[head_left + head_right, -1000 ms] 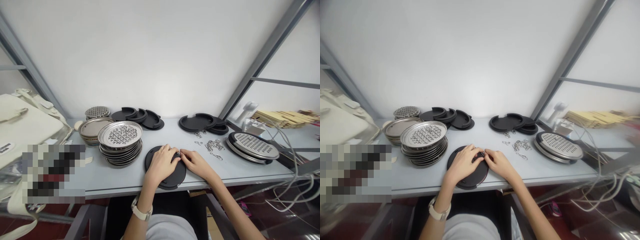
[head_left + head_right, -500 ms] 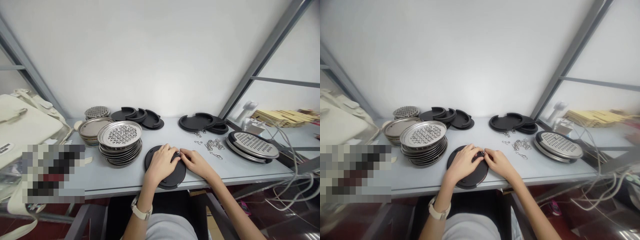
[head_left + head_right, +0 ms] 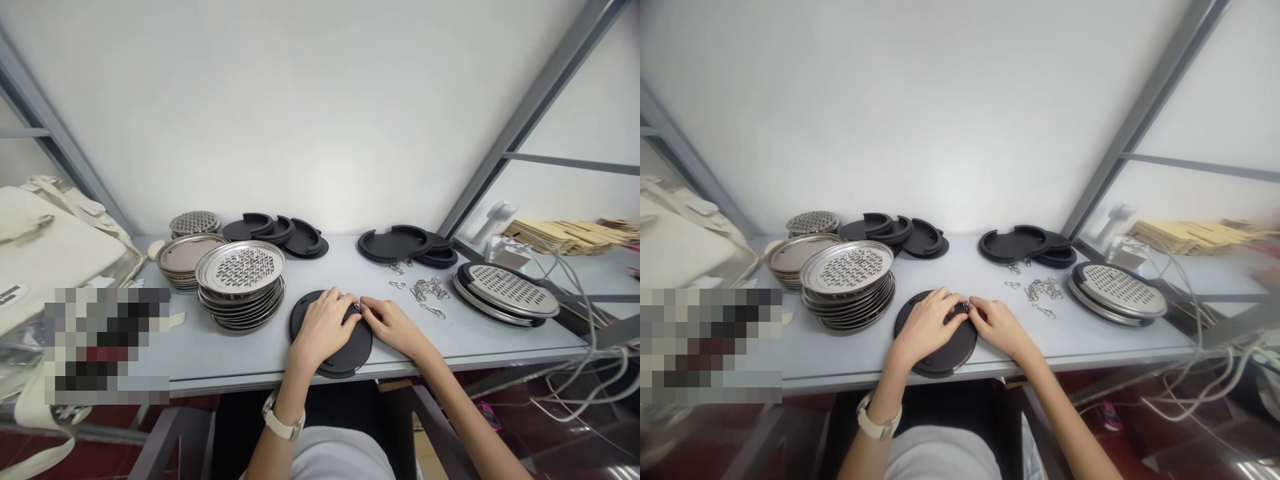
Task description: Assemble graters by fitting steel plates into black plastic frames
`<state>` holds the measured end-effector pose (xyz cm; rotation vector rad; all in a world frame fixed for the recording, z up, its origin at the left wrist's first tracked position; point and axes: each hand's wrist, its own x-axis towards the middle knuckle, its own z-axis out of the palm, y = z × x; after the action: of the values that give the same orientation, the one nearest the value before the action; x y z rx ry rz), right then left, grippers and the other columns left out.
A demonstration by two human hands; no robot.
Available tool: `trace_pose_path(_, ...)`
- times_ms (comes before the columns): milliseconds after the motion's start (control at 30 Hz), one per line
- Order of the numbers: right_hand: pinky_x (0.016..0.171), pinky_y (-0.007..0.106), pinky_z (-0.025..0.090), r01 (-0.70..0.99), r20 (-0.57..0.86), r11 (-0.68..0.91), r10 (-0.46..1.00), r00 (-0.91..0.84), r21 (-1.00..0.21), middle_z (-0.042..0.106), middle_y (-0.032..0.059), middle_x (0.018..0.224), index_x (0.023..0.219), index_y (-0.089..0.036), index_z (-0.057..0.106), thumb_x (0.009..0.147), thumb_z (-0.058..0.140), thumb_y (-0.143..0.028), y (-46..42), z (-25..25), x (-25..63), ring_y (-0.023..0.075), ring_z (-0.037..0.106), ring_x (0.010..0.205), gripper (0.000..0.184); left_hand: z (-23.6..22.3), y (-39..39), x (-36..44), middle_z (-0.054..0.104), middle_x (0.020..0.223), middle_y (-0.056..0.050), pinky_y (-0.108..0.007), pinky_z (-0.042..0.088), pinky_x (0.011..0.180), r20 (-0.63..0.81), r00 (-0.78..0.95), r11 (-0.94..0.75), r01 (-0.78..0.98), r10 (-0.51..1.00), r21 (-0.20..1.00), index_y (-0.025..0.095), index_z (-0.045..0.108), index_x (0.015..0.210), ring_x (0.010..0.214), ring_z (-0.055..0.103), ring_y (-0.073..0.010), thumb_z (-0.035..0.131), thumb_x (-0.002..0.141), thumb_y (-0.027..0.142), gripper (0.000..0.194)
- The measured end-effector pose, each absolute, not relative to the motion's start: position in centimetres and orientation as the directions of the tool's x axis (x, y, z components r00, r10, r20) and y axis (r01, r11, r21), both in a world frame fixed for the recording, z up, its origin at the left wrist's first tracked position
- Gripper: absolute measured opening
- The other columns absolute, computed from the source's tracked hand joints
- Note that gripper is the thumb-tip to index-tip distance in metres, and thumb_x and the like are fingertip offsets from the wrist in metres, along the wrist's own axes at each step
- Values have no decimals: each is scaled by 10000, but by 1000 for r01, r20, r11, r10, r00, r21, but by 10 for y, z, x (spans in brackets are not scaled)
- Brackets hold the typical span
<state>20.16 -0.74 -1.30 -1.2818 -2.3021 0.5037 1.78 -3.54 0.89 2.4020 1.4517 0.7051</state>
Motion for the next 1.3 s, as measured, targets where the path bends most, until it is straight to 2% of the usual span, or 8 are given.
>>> trace_pose_path(467, 562, 246, 296, 702, 207, 494, 865, -458, -513, 453, -41, 573, 688, -212, 401, 949, 348, -272, -8, -12, 201, 126, 444, 531, 273, 10, -35, 18, 553, 1014, -36, -305, 462, 755, 272, 392, -476, 767, 879, 431, 258, 568, 1097, 984, 555, -204, 448, 953, 353, 210)
trace_pose_path(733, 570, 246, 304, 693, 209, 500, 860, -465, -519, 486, -33, 593, 702, -208, 422, 943, 356, -259, -6, -12, 200, 127, 462, 544, 255, 13, -37, 18, 544, 1005, -38, -301, 458, 764, 268, 413, -490, 778, 870, 394, 267, 556, 1145, 977, 551, -201, 419, 969, 351, 239)
trace_pose_path(1300, 571, 248, 304, 691, 201, 502, 858, -472, -520, 486, -35, 593, 713, -206, 436, 947, 354, -269, -7, -13, 202, 127, 464, 543, 256, 15, -37, 17, 538, 994, -34, -293, 452, 742, 269, 423, -499, 779, 865, 379, 256, 563, 1103, 963, 545, -195, 426, 968, 341, 210)
